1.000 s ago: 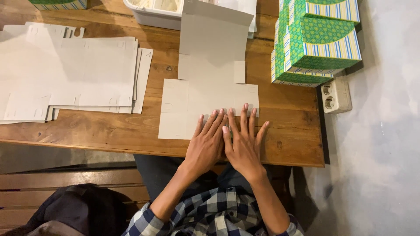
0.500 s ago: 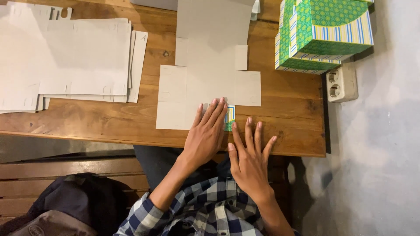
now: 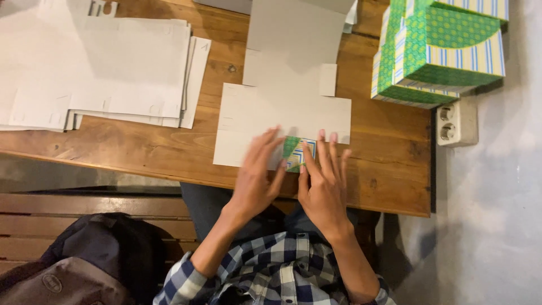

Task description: The person folds and assembles flat cardboard pieces into small decorative boxes using patterned paper. They fold flaps, align edges, and stack completed boxes on the table.

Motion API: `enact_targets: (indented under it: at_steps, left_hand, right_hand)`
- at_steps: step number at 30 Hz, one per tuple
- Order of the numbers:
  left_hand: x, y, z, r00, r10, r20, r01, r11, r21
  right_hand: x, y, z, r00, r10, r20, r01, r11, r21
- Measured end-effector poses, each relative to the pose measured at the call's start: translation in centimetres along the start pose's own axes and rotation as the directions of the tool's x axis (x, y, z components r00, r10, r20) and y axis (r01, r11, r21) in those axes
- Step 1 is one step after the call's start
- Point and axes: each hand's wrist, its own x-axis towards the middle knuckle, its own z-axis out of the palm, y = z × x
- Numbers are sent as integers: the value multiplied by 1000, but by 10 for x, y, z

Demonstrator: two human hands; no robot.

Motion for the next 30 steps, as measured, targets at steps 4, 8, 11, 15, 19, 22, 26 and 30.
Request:
enact_targets:
  at_steps: [4,8,11,15,19,22,26,30]
  left_hand:
    - [-23,-21,-38,946,-167,-279,270,881,388]
    - [-41,-26,-55,925,-258,-280,369,788,492]
    - [-44,-20,-55,918,-270,-291,375,830,413]
    - [-40,-15,-55,911,-286,-297,378,869,320]
    - [-39,-11,-52,903,-320,-287,389,892,231]
    - [-37,-8,-53,900,-311,-305,365,920,140]
    - [-33,-3,-47,939,-234,-254,256,965,60]
    - [-23,5,-41,974,-111,-195,106,994,-32]
  right_hand:
    - [9,-12,17,990,-140,-24,142,981,133]
    - [15,-29,27,982,-180,52,172,975,139]
    - [13,-41,30,967,-172,189,159,984,83]
    - [14,-48,31,960,-160,231,168,986,-17]
    - [12,-46,34,962,-173,212,196,976,-92]
    - [11,-44,36,966,-169,195,188,979,-80]
    - [7,-39,39,967,-186,177,207,972,-112]
    - [6,-34,40,977,-146,158,139,989,55]
